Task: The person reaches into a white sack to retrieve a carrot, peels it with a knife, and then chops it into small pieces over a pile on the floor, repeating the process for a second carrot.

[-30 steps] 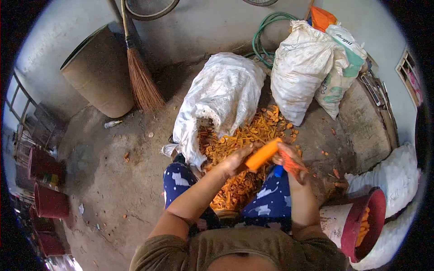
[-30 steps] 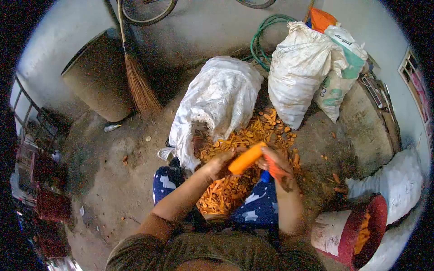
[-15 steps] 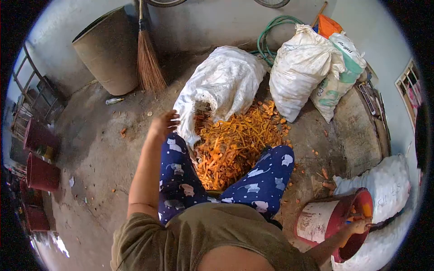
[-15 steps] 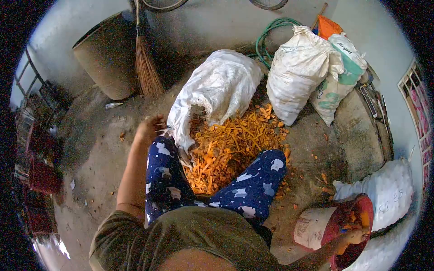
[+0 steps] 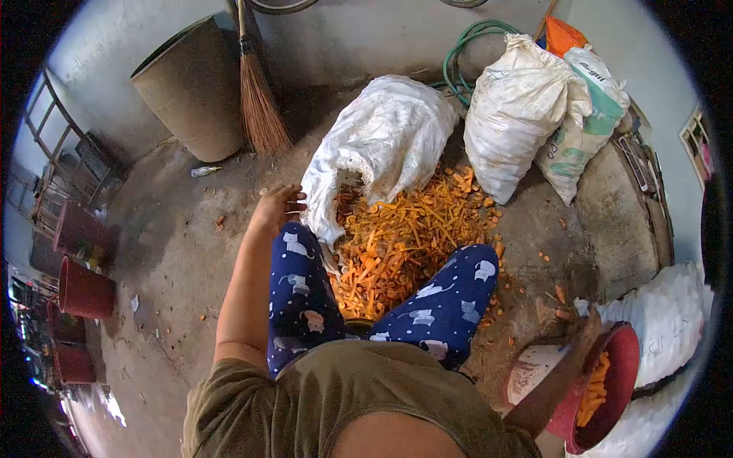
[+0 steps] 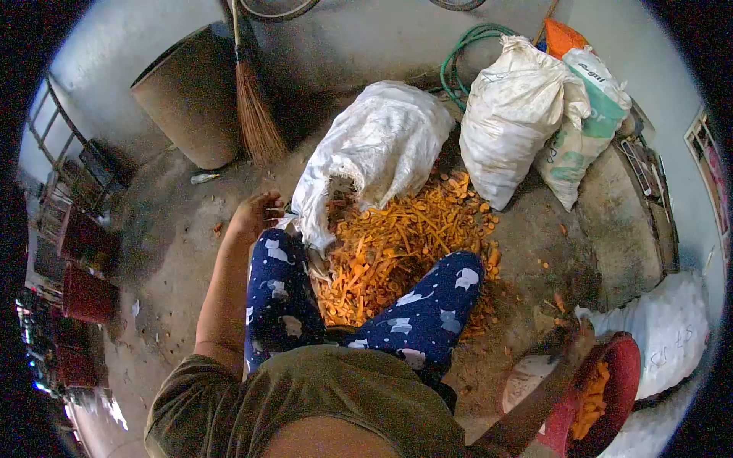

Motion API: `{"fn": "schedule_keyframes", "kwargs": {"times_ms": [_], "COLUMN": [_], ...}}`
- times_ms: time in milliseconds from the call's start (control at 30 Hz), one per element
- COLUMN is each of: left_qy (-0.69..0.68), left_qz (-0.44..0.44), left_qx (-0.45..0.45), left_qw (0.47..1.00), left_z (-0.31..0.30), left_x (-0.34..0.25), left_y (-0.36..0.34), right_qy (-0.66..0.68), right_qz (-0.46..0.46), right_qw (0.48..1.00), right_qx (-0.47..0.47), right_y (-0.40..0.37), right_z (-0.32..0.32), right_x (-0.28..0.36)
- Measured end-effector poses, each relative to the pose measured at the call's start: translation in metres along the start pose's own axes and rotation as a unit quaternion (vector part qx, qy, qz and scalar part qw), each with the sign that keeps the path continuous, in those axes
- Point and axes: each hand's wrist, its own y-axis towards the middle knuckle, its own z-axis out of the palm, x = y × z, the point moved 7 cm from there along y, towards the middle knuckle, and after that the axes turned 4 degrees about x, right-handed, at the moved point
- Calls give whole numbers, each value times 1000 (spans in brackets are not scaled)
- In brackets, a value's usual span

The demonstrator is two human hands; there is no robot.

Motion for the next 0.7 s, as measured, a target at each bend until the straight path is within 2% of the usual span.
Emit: {"fn": "schedule_keyframes", "kwargs": {"times_ms": [33, 100, 133, 167, 233, 300, 367, 400, 433, 500, 533, 567, 600, 633, 667, 700], "left_qy": [17, 82, 70, 58, 113, 149, 133, 182, 277, 538, 537, 718, 838, 837, 794, 721], "left_qz": [-2, 1, 0, -1, -28, -58, -106, -92, -20, -58, -60, 48, 153, 152, 40, -75], "left_qx": [16, 29, 40, 51, 61, 79, 135, 136, 179, 131, 131, 226, 303, 306, 223, 133], "left_qw": [1000, 996, 997, 997, 991, 984, 976, 970, 944, 831, 831, 657, 427, 427, 564, 676], "left_z": [5, 19, 29, 38, 42, 56, 68, 71, 70, 71, 61, 67, 74, 74, 62, 44], "left_x": [0, -5, -5, -5, 11, 24, 42, 53, 67, 79, 99, 129, 155, 152, 136, 133], "left_y": [7, 14, 19, 25, 58, 78, 107, 129, 164, 212, 247, 285, 305, 316, 332, 345], "right_qy": [-137, -12, -53, -91, -102, -207, -99, -130, -160, -132, -165, -167, -171, -175, -175, -198], "right_qz": [-14, -85, 93, 268, 267, 303, 249, 225, 200, 183, 287, 289, 283, 275, 277, 326], "right_qw": [990, 988, 976, 927, 940, 925, 963, 966, 967, 974, 943, 942, 943, 944, 944, 924], "right_qx": [-33, -125, -191, -248, -186, -95, -35, -20, -4, 28, 38, 39, 42, 45, 43, 30], "right_y": [16, 29, 57, 79, 124, 169, 207, 228, 247, 281, 288, 295, 298, 300, 305, 302], "right_z": [-70, 25, 61, 95, 214, 236, 329, 352, 371, 402, 412, 413, 410, 408, 410, 410], "right_x": [-65, -55, -62, -60, -14, -83, -65, -74, -90, -134, -146, -176, -219, -248, -260, -272]}}
